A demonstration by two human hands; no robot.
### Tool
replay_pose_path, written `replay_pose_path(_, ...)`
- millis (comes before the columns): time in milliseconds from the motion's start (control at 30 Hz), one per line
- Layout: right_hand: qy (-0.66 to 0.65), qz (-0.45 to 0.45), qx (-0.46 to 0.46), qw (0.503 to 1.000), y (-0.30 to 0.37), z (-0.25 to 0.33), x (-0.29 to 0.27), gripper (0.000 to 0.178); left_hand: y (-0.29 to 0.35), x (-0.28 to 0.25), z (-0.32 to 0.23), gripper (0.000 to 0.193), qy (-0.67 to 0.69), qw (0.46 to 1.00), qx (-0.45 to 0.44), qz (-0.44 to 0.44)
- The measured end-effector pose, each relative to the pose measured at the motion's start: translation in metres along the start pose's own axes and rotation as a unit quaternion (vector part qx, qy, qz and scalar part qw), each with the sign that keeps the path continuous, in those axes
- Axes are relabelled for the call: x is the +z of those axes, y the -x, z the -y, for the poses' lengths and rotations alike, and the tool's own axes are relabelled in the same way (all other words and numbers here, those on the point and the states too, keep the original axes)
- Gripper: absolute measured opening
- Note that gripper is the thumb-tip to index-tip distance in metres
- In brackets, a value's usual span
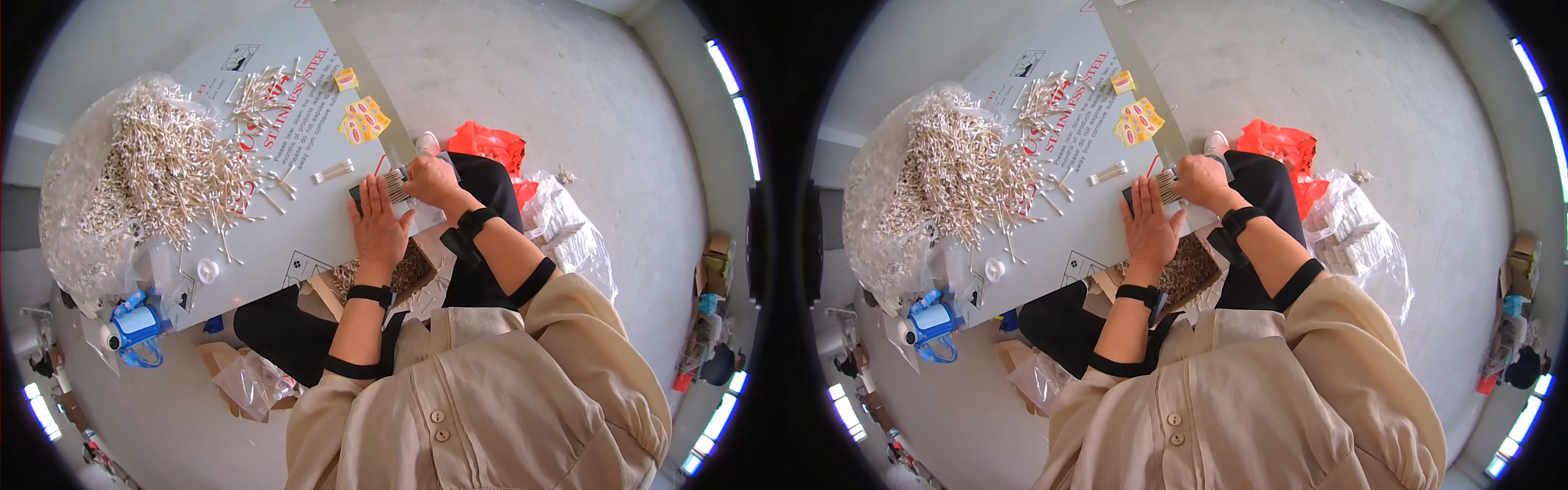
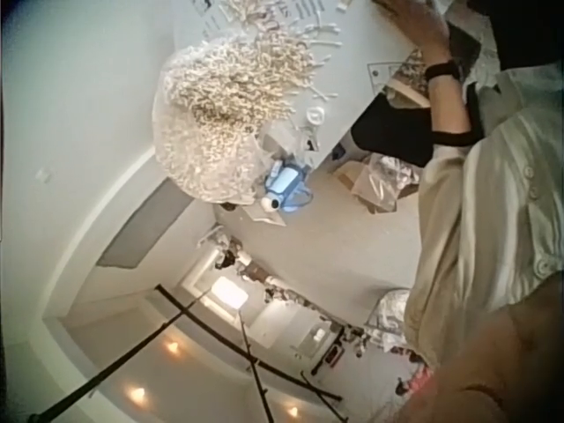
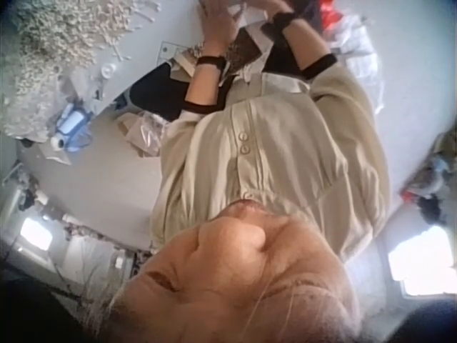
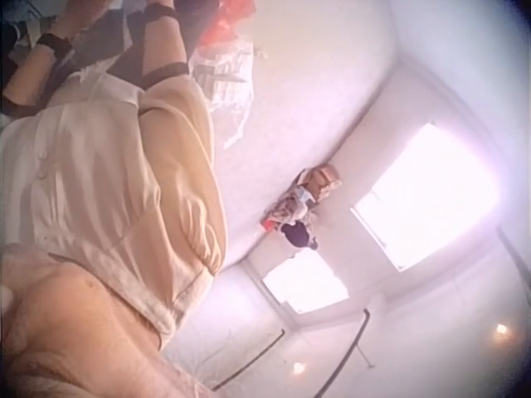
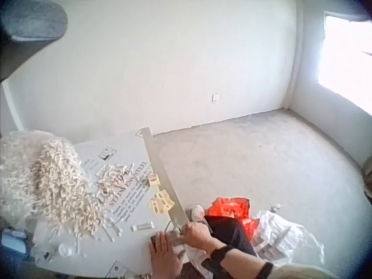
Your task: Packing cotton swabs into plastic boxes and applying labels.
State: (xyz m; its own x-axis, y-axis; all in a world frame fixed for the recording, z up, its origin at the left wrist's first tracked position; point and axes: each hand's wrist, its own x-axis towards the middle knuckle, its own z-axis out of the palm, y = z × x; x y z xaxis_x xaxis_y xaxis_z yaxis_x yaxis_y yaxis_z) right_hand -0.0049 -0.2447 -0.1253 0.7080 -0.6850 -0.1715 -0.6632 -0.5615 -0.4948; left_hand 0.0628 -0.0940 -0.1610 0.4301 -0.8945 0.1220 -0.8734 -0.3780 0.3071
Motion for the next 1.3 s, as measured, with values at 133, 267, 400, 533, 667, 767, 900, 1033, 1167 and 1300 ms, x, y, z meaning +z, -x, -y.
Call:
replay_pose_path(133,0.023,0.000,-0.001,1.000,0.001,0.003,-0.002,0.019,0.000,0.000,-0.001,0.085,-0.012,1.000,0.011,0.003)
replay_pose_path(267,0.040,-0.021,-0.020,0.999,0.001,0.000,0.004,0.019,0.001,0.001,-0.001,0.084,-0.011,1.000,0.022,-0.002)
replay_pose_path(400,0.045,-0.020,-0.030,0.998,0.002,0.000,0.006,0.019,0.000,-0.001,-0.001,0.083,-0.009,0.999,0.033,0.004)
replay_pose_path(533,0.065,-0.021,-0.046,0.997,0.002,0.000,0.006,0.019,-0.008,-0.003,-0.003,0.081,0.007,0.998,0.060,0.000)
replay_pose_path(667,0.066,-0.009,-0.055,0.996,0.002,0.004,0.002,0.020,-0.014,-0.001,-0.002,0.079,0.007,0.997,0.082,-0.006)
replay_pose_path(767,0.056,0.006,-0.065,0.996,0.001,0.005,-0.002,0.020,-0.019,-0.002,0.000,0.079,0.021,0.994,0.108,-0.006)
replay_pose_path(900,0.071,0.048,-0.048,0.995,0.000,0.008,-0.006,0.018,-0.023,-0.001,0.002,0.076,0.020,0.993,0.116,0.005)
replay_pose_path(1033,0.067,0.012,-0.069,0.995,0.000,-0.003,-0.001,0.020,-0.026,0.003,0.008,0.073,0.153,0.984,0.089,-0.013)
replay_pose_path(1167,0.061,0.016,-0.088,0.994,0.003,0.000,-0.003,0.028,-0.030,0.004,0.005,0.069,0.377,0.924,0.015,-0.068)
replay_pose_path(1300,0.062,0.020,-0.070,0.995,0.003,0.007,-0.007,0.032,-0.034,0.007,0.000,0.067,0.420,0.902,-0.022,-0.103)
